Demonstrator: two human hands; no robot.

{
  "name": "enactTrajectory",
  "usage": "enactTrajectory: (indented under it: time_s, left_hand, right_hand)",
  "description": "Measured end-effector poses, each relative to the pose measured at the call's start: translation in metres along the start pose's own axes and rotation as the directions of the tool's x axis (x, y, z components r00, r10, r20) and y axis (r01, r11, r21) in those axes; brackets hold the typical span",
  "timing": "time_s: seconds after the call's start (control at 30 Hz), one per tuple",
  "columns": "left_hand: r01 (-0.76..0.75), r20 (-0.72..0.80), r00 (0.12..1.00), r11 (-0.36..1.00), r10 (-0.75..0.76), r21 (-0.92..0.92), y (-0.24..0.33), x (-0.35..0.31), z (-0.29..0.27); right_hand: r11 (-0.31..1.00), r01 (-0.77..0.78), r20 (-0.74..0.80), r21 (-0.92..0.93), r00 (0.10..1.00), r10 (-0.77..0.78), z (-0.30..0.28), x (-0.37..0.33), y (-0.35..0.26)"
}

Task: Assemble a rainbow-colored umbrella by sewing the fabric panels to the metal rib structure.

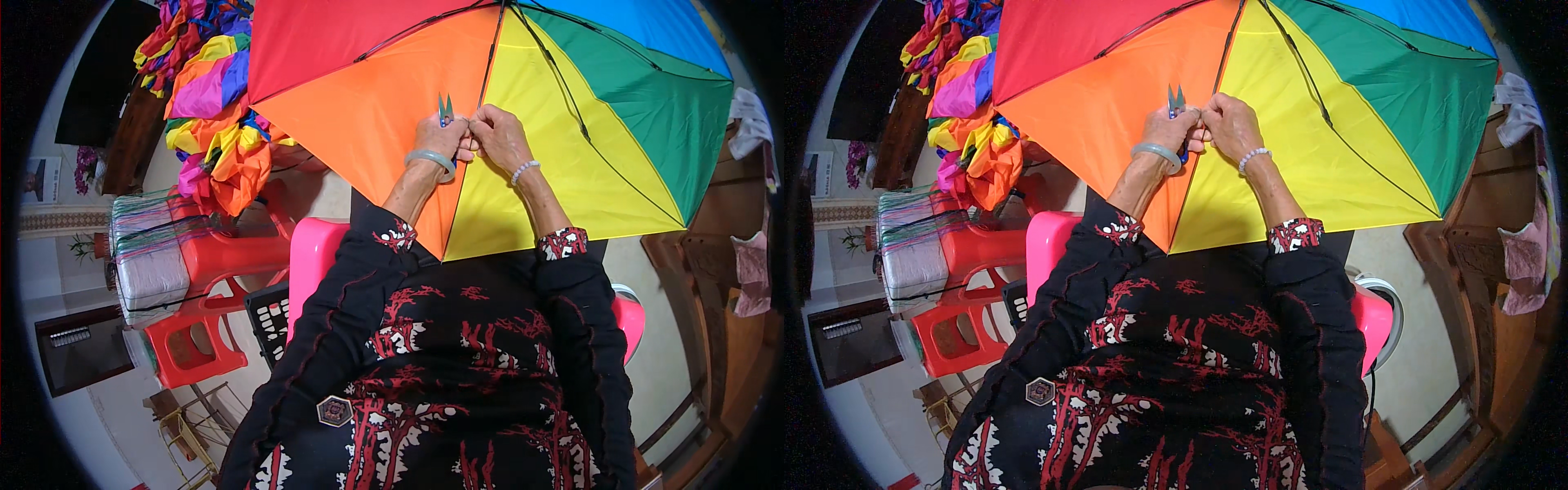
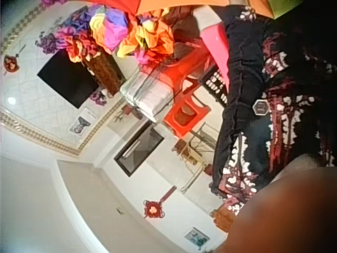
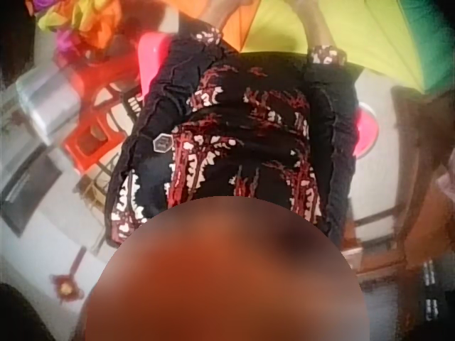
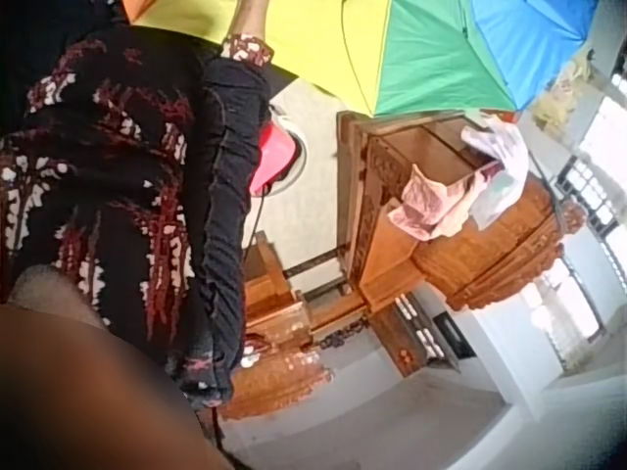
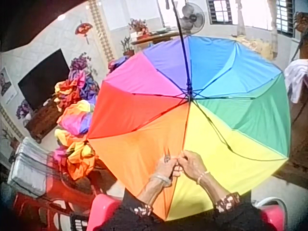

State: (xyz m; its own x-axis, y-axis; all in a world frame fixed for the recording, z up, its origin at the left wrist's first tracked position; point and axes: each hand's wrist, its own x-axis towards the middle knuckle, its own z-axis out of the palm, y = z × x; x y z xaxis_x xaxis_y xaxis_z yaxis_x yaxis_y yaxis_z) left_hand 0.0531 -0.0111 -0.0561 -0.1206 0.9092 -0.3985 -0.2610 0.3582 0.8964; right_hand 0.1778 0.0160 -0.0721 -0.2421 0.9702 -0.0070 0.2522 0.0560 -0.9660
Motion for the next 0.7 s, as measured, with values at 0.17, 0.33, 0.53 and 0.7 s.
enactTrajectory:
  time_s: [0.17, 0.33, 0.53, 0.7]
  left_hand:
    - [0.001, 0.014, 1.0, 0.997, -0.002, 0.073, 0.002, 0.0, 0.001]
    - [0.016, 0.003, 1.0, 0.999, -0.016, 0.034, 0.004, -0.002, 0.001]
    - [-0.034, -0.023, 0.999, 0.999, 0.035, 0.039, 0.003, -0.005, 0.003]
    - [-0.034, -0.021, 0.999, 0.998, 0.035, 0.043, 0.002, -0.003, 0.003]
  right_hand:
    - [0.974, 0.173, -0.123, -0.145, 0.974, -0.191, 0.004, 0.002, 0.01]
    - [0.993, 0.095, -0.093, -0.067, 0.991, -0.101, 0.004, 0.001, 0.006]
    - [0.984, 0.135, -0.082, -0.116, 0.986, -0.145, 0.003, 0.001, 0.005]
    - [0.974, 0.169, -0.09, -0.153, 0.979, -0.184, 0.004, 0.002, 0.007]
